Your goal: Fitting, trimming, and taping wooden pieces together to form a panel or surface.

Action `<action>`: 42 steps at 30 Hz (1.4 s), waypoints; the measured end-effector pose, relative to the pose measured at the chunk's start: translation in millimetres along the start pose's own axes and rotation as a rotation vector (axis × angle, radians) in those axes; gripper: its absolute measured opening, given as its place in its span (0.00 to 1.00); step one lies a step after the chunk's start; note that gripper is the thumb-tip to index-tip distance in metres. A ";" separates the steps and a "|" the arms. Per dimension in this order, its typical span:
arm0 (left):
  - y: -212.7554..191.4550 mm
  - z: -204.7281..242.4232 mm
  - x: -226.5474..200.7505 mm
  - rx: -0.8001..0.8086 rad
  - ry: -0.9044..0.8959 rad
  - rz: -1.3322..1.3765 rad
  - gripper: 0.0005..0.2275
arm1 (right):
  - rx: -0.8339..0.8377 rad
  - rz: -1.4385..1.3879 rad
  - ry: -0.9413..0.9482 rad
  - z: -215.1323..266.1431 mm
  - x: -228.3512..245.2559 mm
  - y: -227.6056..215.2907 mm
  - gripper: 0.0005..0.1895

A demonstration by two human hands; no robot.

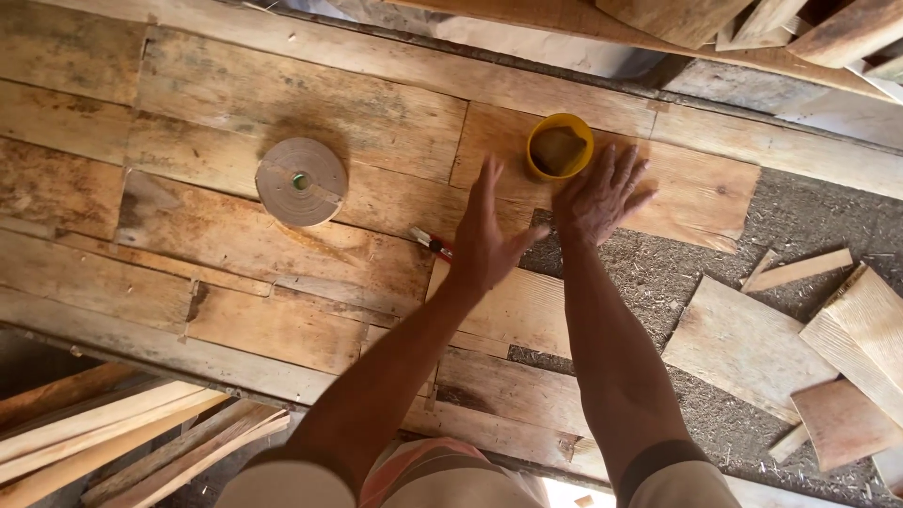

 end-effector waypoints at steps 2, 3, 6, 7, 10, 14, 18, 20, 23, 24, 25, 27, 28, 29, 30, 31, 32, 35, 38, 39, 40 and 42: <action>-31.6 53.4 7.5 -0.018 0.019 0.008 0.45 | -0.034 -0.036 -0.013 0.7 -1.5 2.8 0.33; -46.9 81.8 10.1 -0.027 0.035 0.019 0.39 | -0.065 -0.066 -0.017 2.2 -3.3 3.2 0.31; -121.3 153.7 -8.2 0.047 -0.152 -0.069 0.30 | -0.097 -0.092 -0.008 -0.1 -0.6 -1.2 0.25; -140.6 184.7 0.6 0.037 -0.152 -0.074 0.30 | -0.096 -0.099 -0.018 0.7 0.5 -4.5 0.25; -198.6 271.7 25.3 -0.006 -0.313 -0.235 0.30 | -0.168 -0.158 -0.035 3.3 1.4 -10.0 0.25; -261.4 352.3 40.8 -0.186 -0.442 -0.474 0.30 | -0.186 -0.168 -0.016 3.0 -1.5 -8.2 0.20; -295.9 398.3 46.5 -0.355 -0.454 -0.648 0.29 | -0.268 -0.144 -0.068 5.8 -7.9 2.4 0.14; -302.0 395.6 45.0 -0.393 -0.498 -0.644 0.28 | -0.207 -0.139 -0.066 8.4 -2.8 -9.6 0.14; -303.0 379.0 50.7 -0.428 -0.498 -0.615 0.25 | -0.156 -0.132 -0.064 16.0 0.3 -32.1 0.15; -302.6 369.5 54.9 -0.436 -0.451 -0.599 0.22 | -0.166 -0.143 -0.069 18.7 2.8 -39.7 0.17; -300.8 352.2 57.4 -0.440 -0.460 -0.592 0.22 | -0.166 -0.136 -0.079 25.7 -5.1 -32.2 0.17; -296.9 317.0 68.0 -0.431 -0.557 -0.432 0.16 | -0.354 -0.100 -0.192 38.9 -18.2 -23.0 0.09; -292.3 296.0 80.8 -0.434 -0.565 -0.422 0.16 | -0.356 -0.092 -0.202 53.4 -9.5 -30.7 0.09; -288.6 275.7 91.2 -0.438 -0.496 -0.436 0.12 | -0.369 -0.112 -0.236 71.5 -2.8 -38.9 0.10; -284.7 255.1 101.9 -0.441 -0.427 -0.449 0.10 | -0.381 -0.133 -0.269 89.3 4.2 -46.7 0.11; -277.7 234.1 120.9 -0.442 -0.426 -0.436 0.10 | -0.390 -0.126 -0.272 100.0 4.2 -42.1 0.11; -270.8 213.1 140.1 -0.469 -0.435 -0.344 0.09 | -0.295 -0.180 -0.356 110.9 6.7 -34.5 0.09; -248.2 157.9 185.3 -0.529 -0.485 -0.213 0.07 | -0.161 -0.296 -0.569 157.6 29.9 -36.2 0.05; -232.7 109.5 225.3 -0.556 -0.527 -0.249 0.04 | -0.104 -0.279 -0.704 191.1 66.1 -48.4 0.14; -226.3 95.4 237.7 -0.545 -0.536 -0.322 0.03 | -0.078 -0.189 -0.709 198.8 75.2 -51.6 0.17; -226.8 84.1 225.1 -0.539 -0.540 -0.309 0.03 | -0.081 -0.175 -0.708 198.9 81.8 -51.3 0.17; -228.3 67.0 201.3 -0.559 -0.664 -0.235 0.11 | 0.076 -0.002 -0.581 200.3 88.2 -47.0 0.18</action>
Point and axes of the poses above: each hand's wrist, its own z-axis away from the middle knuckle, its own y-axis out of the palm, x = y × z, the point moved 3 cm from there along -z, towards the middle knuckle, and after that the axes turned 10 degrees about -x, right-handed, at the moved point
